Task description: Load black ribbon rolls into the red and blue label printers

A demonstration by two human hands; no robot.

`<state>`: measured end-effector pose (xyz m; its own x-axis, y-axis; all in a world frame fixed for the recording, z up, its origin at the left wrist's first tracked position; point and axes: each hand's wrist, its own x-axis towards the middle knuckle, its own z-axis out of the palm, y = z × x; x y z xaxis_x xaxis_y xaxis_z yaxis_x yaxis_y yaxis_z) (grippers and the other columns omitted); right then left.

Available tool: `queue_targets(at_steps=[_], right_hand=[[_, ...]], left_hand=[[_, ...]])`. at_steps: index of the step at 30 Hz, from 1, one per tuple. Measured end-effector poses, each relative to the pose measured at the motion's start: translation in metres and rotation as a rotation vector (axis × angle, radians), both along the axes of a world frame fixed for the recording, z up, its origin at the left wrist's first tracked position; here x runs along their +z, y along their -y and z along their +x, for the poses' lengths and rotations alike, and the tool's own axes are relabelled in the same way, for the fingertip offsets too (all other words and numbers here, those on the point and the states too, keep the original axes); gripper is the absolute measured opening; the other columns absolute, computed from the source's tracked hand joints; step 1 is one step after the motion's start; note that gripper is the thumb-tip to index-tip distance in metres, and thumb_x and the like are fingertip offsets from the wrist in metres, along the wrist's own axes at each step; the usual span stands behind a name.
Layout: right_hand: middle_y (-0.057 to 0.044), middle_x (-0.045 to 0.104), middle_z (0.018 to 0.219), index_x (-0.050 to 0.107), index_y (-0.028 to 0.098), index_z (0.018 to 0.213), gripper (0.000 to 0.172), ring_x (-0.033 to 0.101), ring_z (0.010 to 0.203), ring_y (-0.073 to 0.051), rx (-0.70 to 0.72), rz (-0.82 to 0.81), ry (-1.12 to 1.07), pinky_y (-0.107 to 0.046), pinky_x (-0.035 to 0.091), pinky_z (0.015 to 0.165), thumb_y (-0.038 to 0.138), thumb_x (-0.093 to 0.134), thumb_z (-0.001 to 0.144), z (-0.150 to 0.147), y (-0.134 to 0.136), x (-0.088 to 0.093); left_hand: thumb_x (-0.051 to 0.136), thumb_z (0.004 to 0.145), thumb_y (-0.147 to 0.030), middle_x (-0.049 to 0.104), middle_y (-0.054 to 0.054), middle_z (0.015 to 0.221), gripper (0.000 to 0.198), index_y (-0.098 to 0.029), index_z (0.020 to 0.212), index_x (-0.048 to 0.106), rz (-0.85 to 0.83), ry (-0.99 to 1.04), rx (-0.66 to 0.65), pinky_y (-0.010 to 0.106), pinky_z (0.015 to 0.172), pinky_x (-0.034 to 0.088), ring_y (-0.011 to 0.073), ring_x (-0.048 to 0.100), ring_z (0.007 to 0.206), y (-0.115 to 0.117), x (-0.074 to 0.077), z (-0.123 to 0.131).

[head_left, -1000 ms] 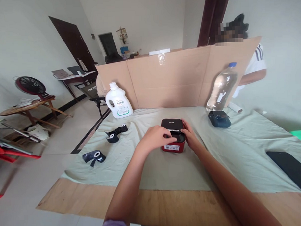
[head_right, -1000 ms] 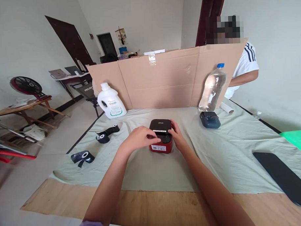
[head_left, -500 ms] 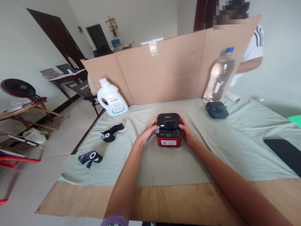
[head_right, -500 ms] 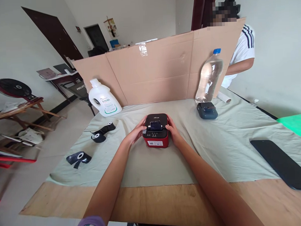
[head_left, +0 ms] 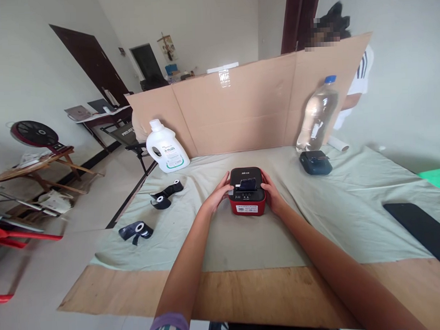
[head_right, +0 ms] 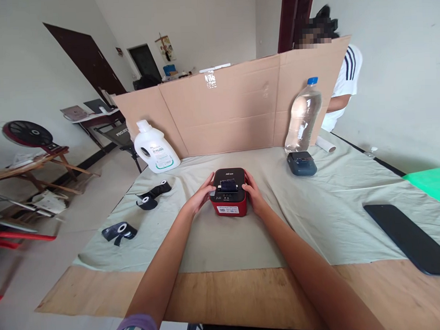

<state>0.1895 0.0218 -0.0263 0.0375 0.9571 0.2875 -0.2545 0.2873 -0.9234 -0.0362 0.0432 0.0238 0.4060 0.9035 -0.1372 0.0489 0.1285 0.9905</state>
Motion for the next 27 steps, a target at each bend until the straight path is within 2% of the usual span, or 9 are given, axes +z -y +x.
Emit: queue_targets(at_steps=[7, 12, 14, 16, 18, 20, 22, 24, 27], right_hand=[[-0.001, 0.042, 0.156, 0.046, 0.031, 0.143, 0.067, 0.039, 0.144, -0.027, 0.014, 0.001, -0.036, -0.047, 0.035, 0.119, 0.054, 0.062, 0.083, -0.001, 0.002, 0.002], [-0.01, 0.058, 0.141, 0.059, 0.024, 0.13, 0.058, 0.05, 0.133, -0.031, -0.259, -0.059, 0.141, -0.051, 0.037, 0.115, 0.06, 0.059, 0.085, -0.001, 0.021, 0.007], [-0.01, 0.057, 0.141, 0.058, 0.025, 0.132, 0.056, 0.049, 0.134, -0.031, -0.265, -0.038, 0.233, -0.051, 0.037, 0.116, 0.061, 0.054, 0.089, 0.001, 0.037, 0.009], [-0.007, 0.05, 0.15, 0.049, 0.029, 0.142, 0.061, 0.045, 0.138, -0.031, -0.154, 0.018, 0.326, -0.05, 0.037, 0.116, 0.058, 0.057, 0.089, 0.002, 0.054, 0.009], [-0.006, 0.044, 0.154, 0.036, 0.032, 0.151, 0.079, 0.044, 0.14, -0.032, -0.092, 0.049, 0.444, -0.053, 0.037, 0.116, 0.052, 0.068, 0.083, 0.0, 0.064, 0.007], [-0.009, 0.046, 0.152, 0.028, 0.031, 0.155, 0.095, 0.046, 0.137, -0.035, -0.135, 0.047, 0.547, -0.058, 0.036, 0.116, 0.048, 0.077, 0.076, -0.007, 0.067, 0.005], [-0.011, 0.049, 0.149, 0.025, 0.03, 0.156, 0.1, 0.049, 0.135, -0.036, -0.202, 0.046, 0.578, -0.06, 0.037, 0.114, 0.047, 0.079, 0.074, -0.016, 0.065, 0.003], [-0.013, 0.051, 0.147, 0.025, 0.029, 0.155, 0.101, 0.051, 0.132, -0.036, -0.229, 0.045, 0.569, -0.06, 0.039, 0.112, 0.049, 0.08, 0.073, -0.025, 0.061, 0.003], [-0.015, 0.054, 0.143, 0.028, 0.027, 0.153, 0.1, 0.055, 0.127, -0.038, -0.236, 0.009, 0.577, -0.062, 0.042, 0.109, 0.052, 0.08, 0.072, -0.03, 0.057, 0.003]], left_hand=[[0.06, 0.082, -0.033, 0.044, 0.002, 0.156, 0.076, -0.033, 0.154, 0.034, 0.003, 0.006, -0.039, 0.036, 0.106, 0.045, 0.0236, 0.053, 0.132, 0.001, 0.006, -0.001], [0.061, 0.084, -0.034, 0.063, 0.009, 0.137, 0.058, -0.022, 0.14, 0.051, -0.035, -0.063, -0.001, 0.037, 0.102, 0.049, 0.0231, 0.063, 0.119, 0.009, 0.019, -0.002], [0.062, 0.085, -0.036, 0.065, 0.011, 0.132, 0.049, -0.018, 0.13, 0.059, -0.033, -0.099, 0.039, 0.039, 0.101, 0.05, 0.0253, 0.064, 0.118, 0.017, 0.021, -0.002], [0.061, 0.087, -0.037, 0.063, 0.01, 0.136, 0.047, -0.019, 0.131, 0.059, 0.005, -0.057, 0.068, 0.04, 0.103, 0.049, 0.0266, 0.061, 0.123, 0.029, 0.015, -0.001], [0.06, 0.089, -0.037, 0.057, 0.007, 0.144, 0.053, -0.023, 0.139, 0.055, 0.062, 0.042, 0.062, 0.04, 0.108, 0.046, 0.0262, 0.056, 0.13, 0.041, 0.004, 0.0], [0.06, 0.089, -0.04, 0.052, 0.004, 0.15, 0.057, -0.026, 0.144, 0.051, 0.115, 0.117, 0.048, 0.041, 0.113, 0.042, 0.0258, 0.052, 0.135, 0.05, -0.009, 0.0], [0.058, 0.091, -0.044, 0.052, 0.003, 0.15, 0.056, -0.026, 0.143, 0.053, 0.174, 0.116, 0.061, 0.041, 0.115, 0.039, 0.0256, 0.05, 0.136, 0.054, -0.016, -0.004], [0.056, 0.092, -0.046, 0.058, 0.005, 0.144, 0.051, -0.024, 0.137, 0.059, 0.261, 0.011, 0.118, 0.04, 0.114, 0.04, 0.0254, 0.053, 0.133, 0.052, -0.016, -0.017], [0.057, 0.091, -0.042, 0.066, 0.008, 0.132, 0.043, -0.021, 0.127, 0.066, 0.436, -0.335, 0.322, 0.039, 0.109, 0.043, 0.0257, 0.06, 0.123, 0.034, -0.003, -0.057]])
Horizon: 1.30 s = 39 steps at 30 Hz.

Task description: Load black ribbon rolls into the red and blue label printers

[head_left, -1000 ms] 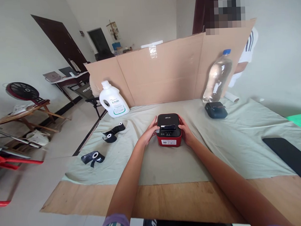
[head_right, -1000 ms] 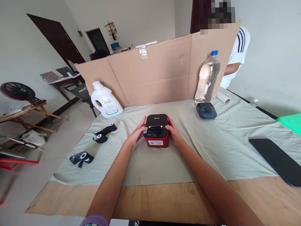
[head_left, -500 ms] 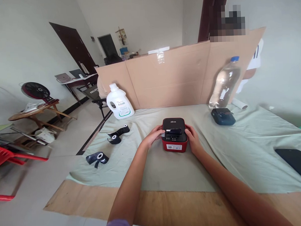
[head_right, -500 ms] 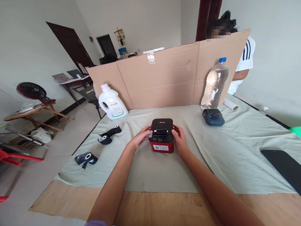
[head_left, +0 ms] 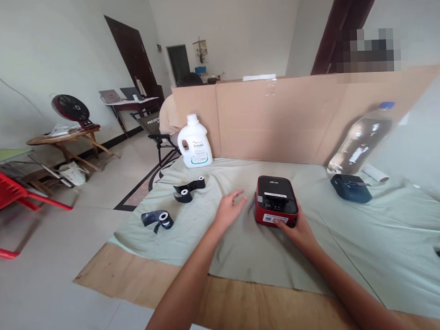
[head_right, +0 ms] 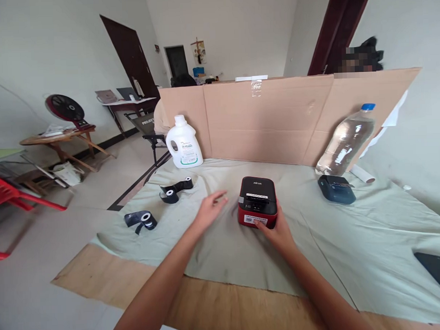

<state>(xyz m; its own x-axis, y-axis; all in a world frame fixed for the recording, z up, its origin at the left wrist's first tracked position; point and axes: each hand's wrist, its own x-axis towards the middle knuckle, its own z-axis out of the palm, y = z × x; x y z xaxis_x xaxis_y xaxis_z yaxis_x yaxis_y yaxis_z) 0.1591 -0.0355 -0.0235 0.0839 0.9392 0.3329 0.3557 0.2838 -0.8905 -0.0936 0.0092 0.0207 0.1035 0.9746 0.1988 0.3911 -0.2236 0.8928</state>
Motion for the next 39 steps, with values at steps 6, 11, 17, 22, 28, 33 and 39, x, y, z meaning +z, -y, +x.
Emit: queue_targets(at_steps=[6, 11, 17, 22, 28, 33, 39], right_hand=[[-0.014, 0.054, 0.142, 0.027, 0.029, 0.153, 0.098, 0.054, 0.128, -0.038, 0.011, -0.007, 0.008, -0.064, 0.04, 0.109, 0.049, 0.079, 0.072, 0.003, 0.001, 0.002], [-0.013, 0.052, 0.144, 0.027, 0.029, 0.154, 0.098, 0.052, 0.13, -0.037, 0.021, -0.001, 0.019, -0.062, 0.04, 0.11, 0.048, 0.079, 0.073, 0.006, 0.001, 0.001], [-0.01, 0.05, 0.146, 0.027, 0.033, 0.154, 0.098, 0.05, 0.131, -0.039, 0.055, 0.025, -0.016, -0.064, 0.038, 0.111, 0.048, 0.079, 0.072, 0.009, -0.001, -0.004], [-0.009, 0.049, 0.147, 0.029, 0.037, 0.153, 0.095, 0.048, 0.133, -0.04, 0.064, 0.035, -0.018, -0.063, 0.038, 0.112, 0.046, 0.078, 0.073, 0.009, 0.0, -0.001], [-0.011, 0.05, 0.145, 0.031, 0.032, 0.153, 0.092, 0.05, 0.131, -0.039, 0.079, 0.073, -0.013, -0.065, 0.037, 0.111, 0.046, 0.076, 0.075, 0.009, 0.001, 0.001], [-0.009, 0.049, 0.148, 0.026, 0.038, 0.155, 0.098, 0.052, 0.13, -0.04, 0.08, 0.052, -0.028, -0.064, 0.043, 0.108, 0.051, 0.077, 0.072, 0.013, -0.003, -0.011], [-0.015, 0.047, 0.15, 0.009, 0.029, 0.16, 0.111, 0.056, 0.128, -0.039, 0.055, -0.048, 0.097, -0.062, 0.043, 0.108, 0.055, 0.074, 0.075, 0.021, -0.004, -0.01]], left_hand=[[0.06, 0.087, -0.03, 0.049, 0.015, 0.149, 0.056, -0.021, 0.142, 0.053, -0.042, -0.711, 0.471, 0.051, 0.113, 0.033, 0.0367, 0.044, 0.137, -0.064, 0.027, -0.097], [0.064, 0.082, -0.023, 0.07, 0.011, 0.124, 0.045, -0.026, 0.127, 0.066, -0.188, -0.841, 0.359, 0.038, 0.097, 0.046, 0.0305, 0.063, 0.115, -0.094, 0.038, -0.121], [0.061, 0.088, -0.033, 0.072, 0.008, 0.118, 0.043, -0.025, 0.13, 0.065, 0.032, -0.777, 0.395, 0.029, 0.093, 0.047, 0.0245, 0.067, 0.106, -0.049, 0.085, -0.13], [0.063, 0.087, -0.035, 0.077, 0.005, 0.104, 0.038, -0.026, 0.123, 0.069, 0.049, -0.757, 0.32, 0.031, 0.089, 0.05, 0.0255, 0.071, 0.094, 0.039, 0.073, -0.121], [0.058, 0.09, -0.026, 0.071, 0.012, 0.123, 0.039, -0.021, 0.128, 0.066, -0.109, -0.783, 0.226, 0.036, 0.096, 0.048, 0.0296, 0.067, 0.111, 0.082, 0.02, -0.108], [0.065, 0.087, -0.032, 0.047, 0.011, 0.153, 0.058, -0.024, 0.143, 0.053, 0.102, -0.653, 0.316, 0.05, 0.117, 0.031, 0.0354, 0.043, 0.14, 0.079, 0.031, -0.071], [0.048, 0.095, -0.051, 0.054, 0.01, 0.147, 0.058, -0.019, 0.144, 0.053, -0.147, 0.066, -0.002, 0.04, 0.114, 0.039, 0.0279, 0.052, 0.134, 0.033, 0.013, 0.046]])
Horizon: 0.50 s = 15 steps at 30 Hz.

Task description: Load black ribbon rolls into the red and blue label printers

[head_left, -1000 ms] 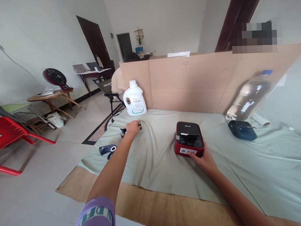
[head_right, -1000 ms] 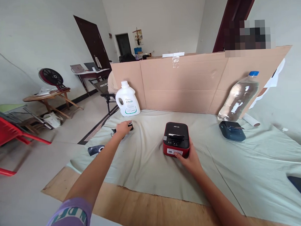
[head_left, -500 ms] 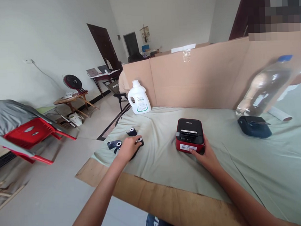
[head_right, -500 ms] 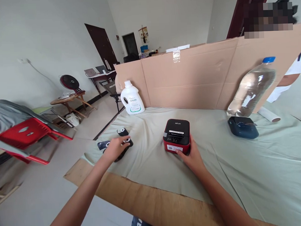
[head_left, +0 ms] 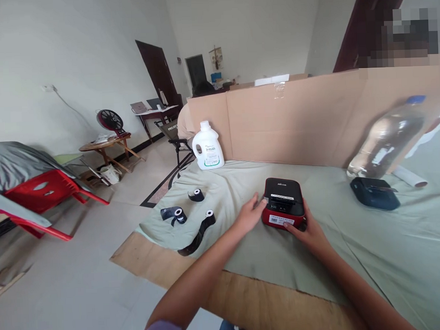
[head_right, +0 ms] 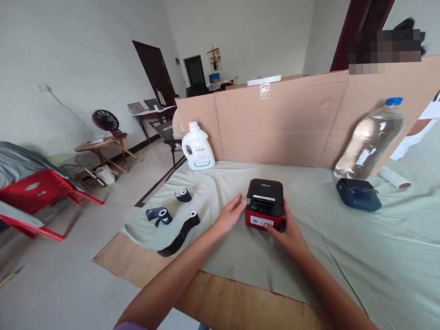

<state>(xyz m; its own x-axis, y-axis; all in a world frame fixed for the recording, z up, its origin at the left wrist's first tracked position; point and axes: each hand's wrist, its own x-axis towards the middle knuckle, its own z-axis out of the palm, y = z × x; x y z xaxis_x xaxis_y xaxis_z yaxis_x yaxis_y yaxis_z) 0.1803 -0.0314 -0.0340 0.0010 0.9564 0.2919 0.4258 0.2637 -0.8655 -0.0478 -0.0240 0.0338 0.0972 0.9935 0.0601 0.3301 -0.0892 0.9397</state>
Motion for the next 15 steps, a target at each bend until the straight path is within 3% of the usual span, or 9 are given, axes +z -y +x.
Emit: queue_targets(at_steps=[3, 6, 10, 13, 15], right_hand=[[-0.016, 0.053, 0.145, 0.009, 0.026, 0.16, 0.107, 0.058, 0.126, -0.036, -0.005, 0.007, 0.081, -0.057, 0.047, 0.106, 0.054, 0.072, 0.078, -0.002, 0.002, 0.007], [-0.016, 0.053, 0.144, 0.015, 0.023, 0.159, 0.102, 0.057, 0.127, -0.036, -0.003, 0.09, 0.114, -0.056, 0.047, 0.107, 0.054, 0.071, 0.079, -0.017, -0.006, 0.017], [-0.016, 0.057, 0.14, 0.018, 0.021, 0.158, 0.099, 0.06, 0.122, -0.033, 0.128, 0.202, 0.065, -0.054, 0.047, 0.106, 0.048, 0.073, 0.08, -0.07, -0.043, 0.042], [-0.015, 0.057, 0.141, 0.018, 0.021, 0.157, 0.096, 0.059, 0.123, -0.032, 0.226, 0.266, 0.003, -0.051, 0.047, 0.106, 0.041, 0.073, 0.081, -0.129, -0.085, 0.062], [-0.014, 0.056, 0.142, 0.016, 0.023, 0.157, 0.094, 0.056, 0.127, -0.032, 0.294, 0.302, -0.02, -0.051, 0.045, 0.108, 0.039, 0.071, 0.082, -0.171, -0.113, 0.066]], left_hand=[[0.049, 0.094, -0.042, 0.069, 0.004, 0.129, 0.045, -0.024, 0.133, 0.062, 0.004, 0.146, -0.074, 0.039, 0.109, 0.044, 0.0253, 0.063, 0.12, -0.019, -0.014, 0.025], [0.054, 0.091, -0.039, 0.072, 0.001, 0.122, 0.04, -0.025, 0.126, 0.068, 0.033, 0.216, -0.067, 0.039, 0.109, 0.045, 0.0251, 0.064, 0.116, -0.03, -0.013, 0.012], [0.06, 0.087, -0.038, 0.072, 0.003, 0.123, 0.04, -0.023, 0.122, 0.07, 0.064, 0.314, 0.007, 0.04, 0.108, 0.045, 0.0259, 0.064, 0.116, -0.054, 0.009, -0.044], [0.062, 0.084, -0.034, 0.073, 0.005, 0.12, 0.04, -0.02, 0.121, 0.07, 0.055, 0.392, 0.127, 0.039, 0.106, 0.046, 0.0254, 0.066, 0.113, -0.082, 0.028, -0.097], [0.062, 0.082, -0.032, 0.075, 0.006, 0.112, 0.04, -0.019, 0.12, 0.07, -0.013, 0.427, 0.205, 0.037, 0.099, 0.05, 0.0236, 0.07, 0.103, -0.099, 0.034, -0.133]])
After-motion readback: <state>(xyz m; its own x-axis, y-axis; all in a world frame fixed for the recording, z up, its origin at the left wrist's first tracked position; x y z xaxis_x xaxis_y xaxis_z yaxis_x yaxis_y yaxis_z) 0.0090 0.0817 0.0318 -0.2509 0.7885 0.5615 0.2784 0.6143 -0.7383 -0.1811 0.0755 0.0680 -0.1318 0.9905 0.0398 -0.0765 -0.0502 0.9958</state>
